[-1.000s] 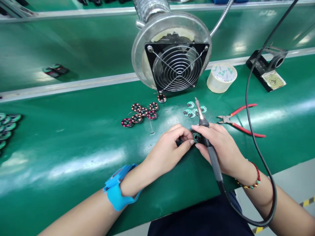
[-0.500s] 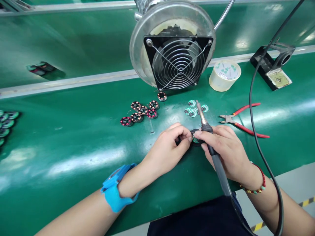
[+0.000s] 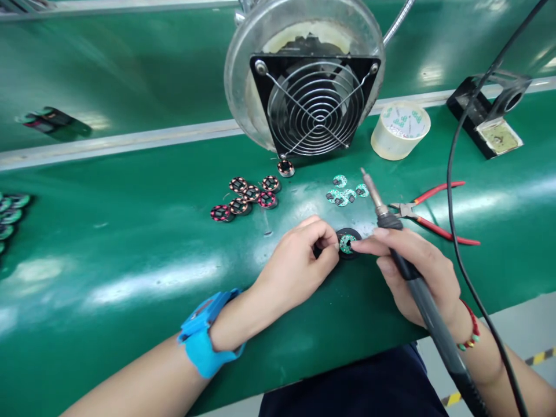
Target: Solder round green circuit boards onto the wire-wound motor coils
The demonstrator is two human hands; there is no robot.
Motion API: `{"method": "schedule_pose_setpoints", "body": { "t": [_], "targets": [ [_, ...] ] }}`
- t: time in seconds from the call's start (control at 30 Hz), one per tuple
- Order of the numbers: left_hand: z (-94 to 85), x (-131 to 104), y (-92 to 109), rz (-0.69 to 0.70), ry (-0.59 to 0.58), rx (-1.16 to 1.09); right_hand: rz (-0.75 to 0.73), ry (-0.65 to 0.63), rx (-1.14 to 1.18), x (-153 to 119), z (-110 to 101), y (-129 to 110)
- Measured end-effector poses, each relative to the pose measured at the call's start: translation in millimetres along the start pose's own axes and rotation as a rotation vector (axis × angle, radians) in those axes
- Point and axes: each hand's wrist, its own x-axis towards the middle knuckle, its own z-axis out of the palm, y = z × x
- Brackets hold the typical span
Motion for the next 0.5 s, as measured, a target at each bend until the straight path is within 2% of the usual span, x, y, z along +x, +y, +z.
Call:
{"method": "schedule_pose_setpoints", "body": {
  "t": [0.13,0.23,0.4,0.5],
  "targets": [
    [0.2,0,-1,0.015,0.006,-0.020,-0.073,-0.163,-0.132,-2,1,7],
    [-0.5,0,-2,0.023,0.006,-0.024,-0.079,-0.222,-0.183,-5,3,11],
    [-1.3,-1,-4,0.026,0.002,-0.042,-0.075,-0.240,-0.182,-5,4,11],
    [-1.3,-1,-4,0.022,-0.004,-0.049,-0.046,-0.176,-0.126,0,2,7]
  ]
}}
